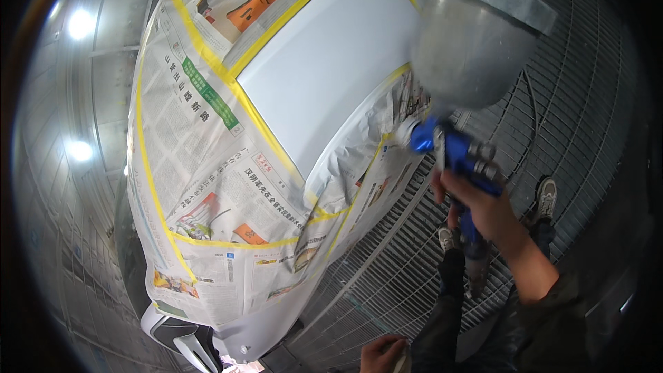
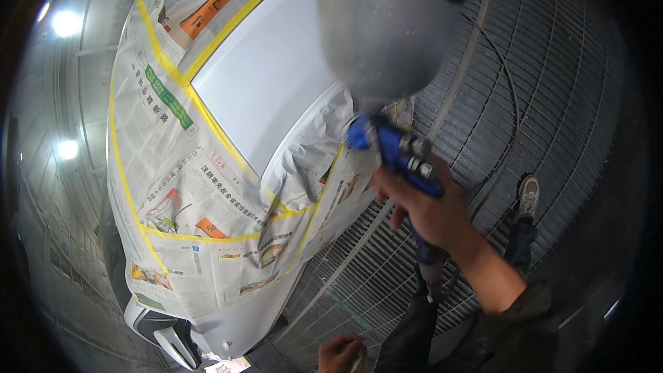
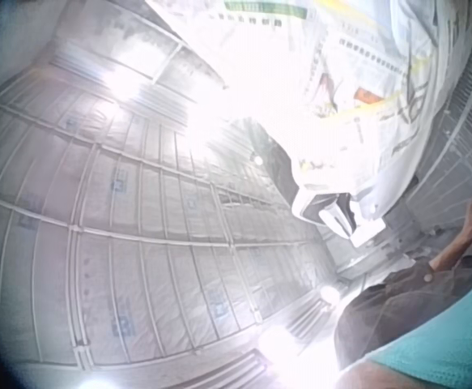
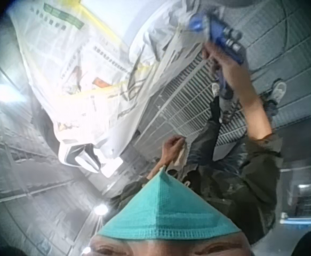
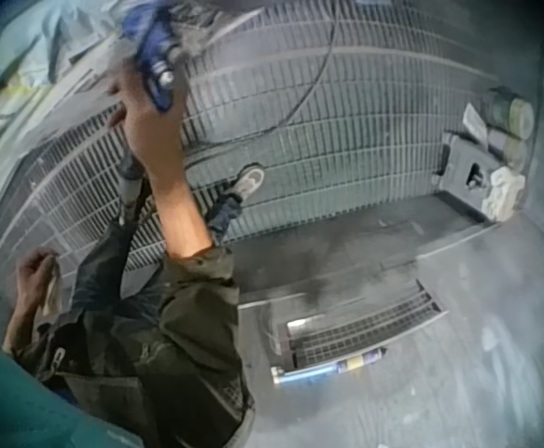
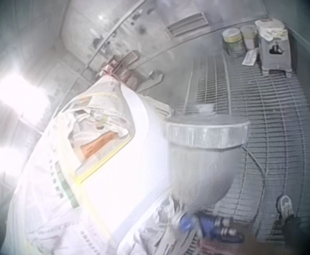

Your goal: The person spray paints the rear bumper of a white car using a blue spray gun. The car is masked with newspaper and tape to protect adjacent areas. The person moves around the bumper to apply paint evenly.

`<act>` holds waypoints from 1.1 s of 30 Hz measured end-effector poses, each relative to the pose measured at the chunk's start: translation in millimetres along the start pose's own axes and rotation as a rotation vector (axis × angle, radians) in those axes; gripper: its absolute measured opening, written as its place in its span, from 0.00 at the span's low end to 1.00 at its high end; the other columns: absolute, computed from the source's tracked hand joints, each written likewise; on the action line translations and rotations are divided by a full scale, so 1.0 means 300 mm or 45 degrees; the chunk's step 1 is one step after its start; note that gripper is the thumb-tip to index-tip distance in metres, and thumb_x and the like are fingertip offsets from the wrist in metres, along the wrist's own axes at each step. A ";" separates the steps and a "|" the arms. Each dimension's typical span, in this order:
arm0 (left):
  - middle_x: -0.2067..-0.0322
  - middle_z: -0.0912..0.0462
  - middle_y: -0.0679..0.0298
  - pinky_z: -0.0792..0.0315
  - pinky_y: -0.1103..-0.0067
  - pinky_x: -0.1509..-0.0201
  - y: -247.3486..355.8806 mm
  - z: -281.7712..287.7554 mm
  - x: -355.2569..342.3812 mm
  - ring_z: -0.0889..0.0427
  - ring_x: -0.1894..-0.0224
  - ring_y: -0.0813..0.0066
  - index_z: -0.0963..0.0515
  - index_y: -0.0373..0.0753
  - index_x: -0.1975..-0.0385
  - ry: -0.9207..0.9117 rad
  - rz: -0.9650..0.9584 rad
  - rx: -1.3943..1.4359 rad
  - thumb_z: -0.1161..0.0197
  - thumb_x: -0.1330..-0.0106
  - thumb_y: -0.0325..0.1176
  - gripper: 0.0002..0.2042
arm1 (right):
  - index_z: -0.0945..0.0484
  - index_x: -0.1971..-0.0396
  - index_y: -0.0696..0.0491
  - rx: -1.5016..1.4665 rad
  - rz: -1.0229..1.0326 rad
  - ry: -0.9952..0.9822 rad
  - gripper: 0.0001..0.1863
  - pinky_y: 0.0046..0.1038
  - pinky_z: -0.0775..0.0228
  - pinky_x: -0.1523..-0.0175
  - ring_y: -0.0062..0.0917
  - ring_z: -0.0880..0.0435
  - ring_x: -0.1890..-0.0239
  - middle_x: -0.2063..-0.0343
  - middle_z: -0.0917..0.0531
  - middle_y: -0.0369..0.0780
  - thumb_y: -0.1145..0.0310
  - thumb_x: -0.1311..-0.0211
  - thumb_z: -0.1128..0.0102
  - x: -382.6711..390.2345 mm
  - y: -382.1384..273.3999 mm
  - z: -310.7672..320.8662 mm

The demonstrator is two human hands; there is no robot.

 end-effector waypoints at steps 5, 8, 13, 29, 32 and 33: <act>0.71 0.18 0.67 0.27 0.79 0.64 0.002 0.004 -0.017 0.22 0.69 0.80 0.19 0.35 0.59 -0.026 -0.149 0.015 0.38 0.33 0.35 0.10 | 0.22 0.63 0.55 -0.248 -0.237 -0.421 0.09 0.18 0.24 0.78 0.15 0.19 0.69 0.70 0.18 0.36 0.65 0.37 0.37 0.022 -0.008 -0.064; 0.71 0.18 0.67 0.27 0.79 0.62 0.009 0.002 -0.021 0.22 0.67 0.80 0.19 0.34 0.59 -0.033 -0.060 0.074 0.38 0.33 0.35 0.11 | 0.22 0.65 0.55 -0.258 -0.155 -0.407 0.08 0.17 0.28 0.80 0.14 0.21 0.75 0.74 0.20 0.35 0.66 0.37 0.37 -0.025 0.028 -0.023; 0.70 0.18 0.67 0.26 0.79 0.62 -0.005 -0.011 -0.033 0.22 0.67 0.79 0.19 0.34 0.59 -0.016 -0.045 -0.003 0.38 0.33 0.34 0.10 | 0.23 0.68 0.53 -0.193 0.014 -0.164 0.10 0.15 0.36 0.81 0.12 0.29 0.84 0.79 0.23 0.32 0.61 0.32 0.43 -0.080 -0.006 0.016; 0.67 0.17 0.65 0.26 0.79 0.60 -0.006 -0.017 -0.057 0.21 0.65 0.78 0.19 0.34 0.58 -0.044 -0.012 0.016 0.38 0.33 0.33 0.10 | 0.21 0.61 0.55 -0.326 -0.020 -0.071 0.10 0.20 0.22 0.77 0.16 0.19 0.66 0.73 0.19 0.36 0.64 0.34 0.42 -0.010 0.072 0.096; 0.68 0.17 0.66 0.26 0.80 0.60 -0.046 -0.012 -0.068 0.21 0.65 0.79 0.19 0.35 0.58 -0.055 0.022 0.098 0.38 0.33 0.34 0.10 | 0.22 0.62 0.54 -0.361 -0.099 -0.262 0.09 0.19 0.23 0.78 0.15 0.19 0.69 0.74 0.20 0.36 0.65 0.35 0.42 -0.016 0.090 0.105; 0.68 0.17 0.66 0.26 0.80 0.61 -0.067 -0.010 -0.075 0.21 0.65 0.79 0.19 0.35 0.58 -0.049 0.003 0.075 0.38 0.33 0.34 0.10 | 0.22 0.63 0.54 -0.320 -0.105 -0.249 0.09 0.19 0.24 0.78 0.15 0.20 0.70 0.74 0.20 0.35 0.65 0.35 0.41 -0.047 0.116 0.133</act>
Point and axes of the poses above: each hand's wrist, its own x-axis away from the middle knuckle, its own z-axis out of the back of the hand, y = z × x, the point moved 2 cm from there along -x, towards the middle knuckle
